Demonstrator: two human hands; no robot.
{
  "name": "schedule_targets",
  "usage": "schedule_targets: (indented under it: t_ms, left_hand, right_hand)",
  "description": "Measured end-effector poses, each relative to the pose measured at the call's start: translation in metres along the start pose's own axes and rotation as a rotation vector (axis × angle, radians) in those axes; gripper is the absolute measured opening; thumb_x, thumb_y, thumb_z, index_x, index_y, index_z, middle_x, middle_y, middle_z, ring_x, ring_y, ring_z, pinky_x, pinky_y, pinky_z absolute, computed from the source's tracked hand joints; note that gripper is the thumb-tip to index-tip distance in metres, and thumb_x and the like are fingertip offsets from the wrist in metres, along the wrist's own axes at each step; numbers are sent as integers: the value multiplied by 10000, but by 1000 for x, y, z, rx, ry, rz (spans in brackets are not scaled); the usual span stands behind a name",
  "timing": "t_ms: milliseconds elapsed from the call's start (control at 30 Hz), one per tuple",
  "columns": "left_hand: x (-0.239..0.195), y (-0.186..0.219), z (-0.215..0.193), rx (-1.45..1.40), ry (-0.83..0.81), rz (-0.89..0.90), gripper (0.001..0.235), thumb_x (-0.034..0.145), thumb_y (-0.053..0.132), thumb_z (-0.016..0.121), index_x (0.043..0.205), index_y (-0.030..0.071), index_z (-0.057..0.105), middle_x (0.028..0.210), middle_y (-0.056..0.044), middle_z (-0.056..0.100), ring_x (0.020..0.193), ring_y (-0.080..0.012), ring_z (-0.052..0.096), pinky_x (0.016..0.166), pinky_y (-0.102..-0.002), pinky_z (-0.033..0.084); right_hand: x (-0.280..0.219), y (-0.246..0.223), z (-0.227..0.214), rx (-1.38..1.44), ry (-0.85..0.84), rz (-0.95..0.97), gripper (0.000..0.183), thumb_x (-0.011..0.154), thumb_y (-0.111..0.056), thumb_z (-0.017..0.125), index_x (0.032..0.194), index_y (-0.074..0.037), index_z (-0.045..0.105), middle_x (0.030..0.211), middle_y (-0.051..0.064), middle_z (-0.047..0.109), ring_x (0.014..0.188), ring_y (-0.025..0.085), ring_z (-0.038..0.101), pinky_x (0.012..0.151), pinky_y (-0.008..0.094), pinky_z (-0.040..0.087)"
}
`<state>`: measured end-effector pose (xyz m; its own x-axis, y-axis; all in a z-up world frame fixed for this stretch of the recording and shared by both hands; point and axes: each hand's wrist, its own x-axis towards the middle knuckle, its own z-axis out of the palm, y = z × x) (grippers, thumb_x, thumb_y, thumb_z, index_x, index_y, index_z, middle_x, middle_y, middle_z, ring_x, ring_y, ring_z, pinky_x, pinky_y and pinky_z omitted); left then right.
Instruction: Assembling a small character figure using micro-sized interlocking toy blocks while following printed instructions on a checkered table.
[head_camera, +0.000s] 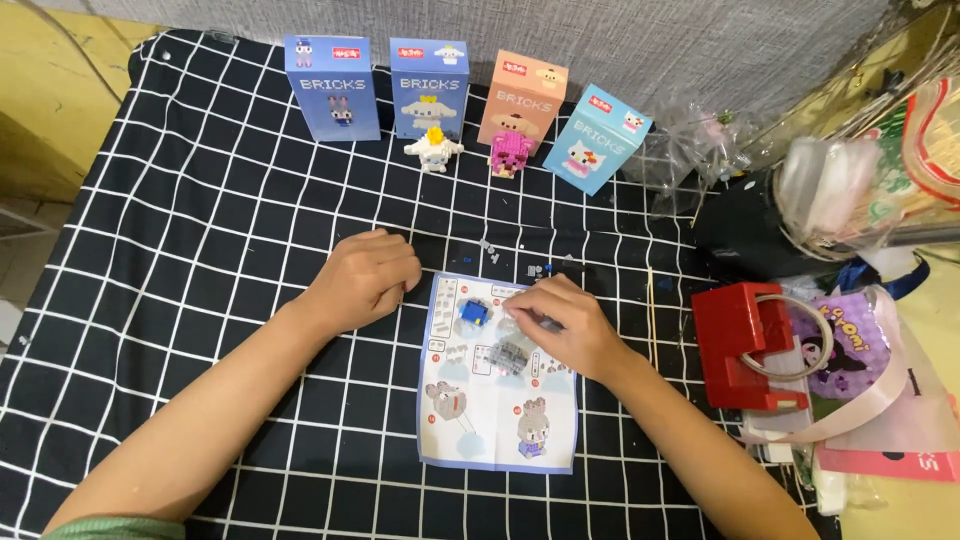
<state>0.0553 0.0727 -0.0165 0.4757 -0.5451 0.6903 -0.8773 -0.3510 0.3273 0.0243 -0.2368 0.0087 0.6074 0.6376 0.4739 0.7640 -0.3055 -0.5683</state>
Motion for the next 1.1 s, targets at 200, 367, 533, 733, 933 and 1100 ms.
schedule_targets:
  t_ms: [200, 367, 533, 733, 933, 1100]
  left_hand:
    - [8, 7, -5, -1, -20, -6, 287, 879, -161, 448, 846, 62, 625, 748, -54, 545, 636, -222, 491, 600, -331, 377]
    - [10, 9, -6, -17, -9, 0, 259, 909, -150, 462, 890, 31, 646, 800, -78, 596, 673, -250, 548, 645, -345, 459]
    - [16, 16, -9, -38, -23, -24, 244, 896, -140, 476, 976, -3, 661, 838, -103, 634, 724, -269, 599, 656, -354, 508]
    - [32, 36, -13, -113, -92, -27, 105, 993, 95, 602, 1049, 47, 677, 902, -73, 696, 769, -216, 652, 622, -323, 536]
    - [32, 42, -5, -220, -316, -111, 514, 935, 427, 715, 1262, 43, 616, 1110, -107, 661, 1041, -269, 611, 906, -396, 468]
    - [27, 39, -1, -156, -358, -71, 631, 886, 499, 753, 1304, 55, 590, 1189, -122, 647, 1153, -288, 565, 989, -415, 413]
  right_hand:
    - [-1, -1, 1, -4, 23, -8, 175, 904, 70, 744, 1060, -11, 735, 937, 70, 748, 791, 152, 673, 812, 292, 492]
    - [-4, 3, 3, 5, 40, 1, 163, 914, 62, 728, 1059, -11, 737, 937, 79, 758, 813, 174, 696, 819, 312, 512]
    - [-7, 4, -1, 8, 77, -32, 174, 943, 66, 694, 1113, 33, 714, 933, 91, 733, 761, 185, 644, 771, 327, 497]
    - [-12, 9, -4, 20, 56, -294, 503, 963, -503, 582, 1077, -16, 635, 812, 87, 661, 700, 200, 621, 699, 340, 494]
    - [6, -18, -13, 16, -171, -293, 695, 703, -450, 974, 1091, -1, 613, 860, 74, 650, 717, 212, 594, 731, 350, 442]
    - [2, -11, -9, 45, -151, -178, 304, 819, -186, 873, 1008, -48, 680, 835, 53, 680, 717, 186, 634, 725, 313, 493]
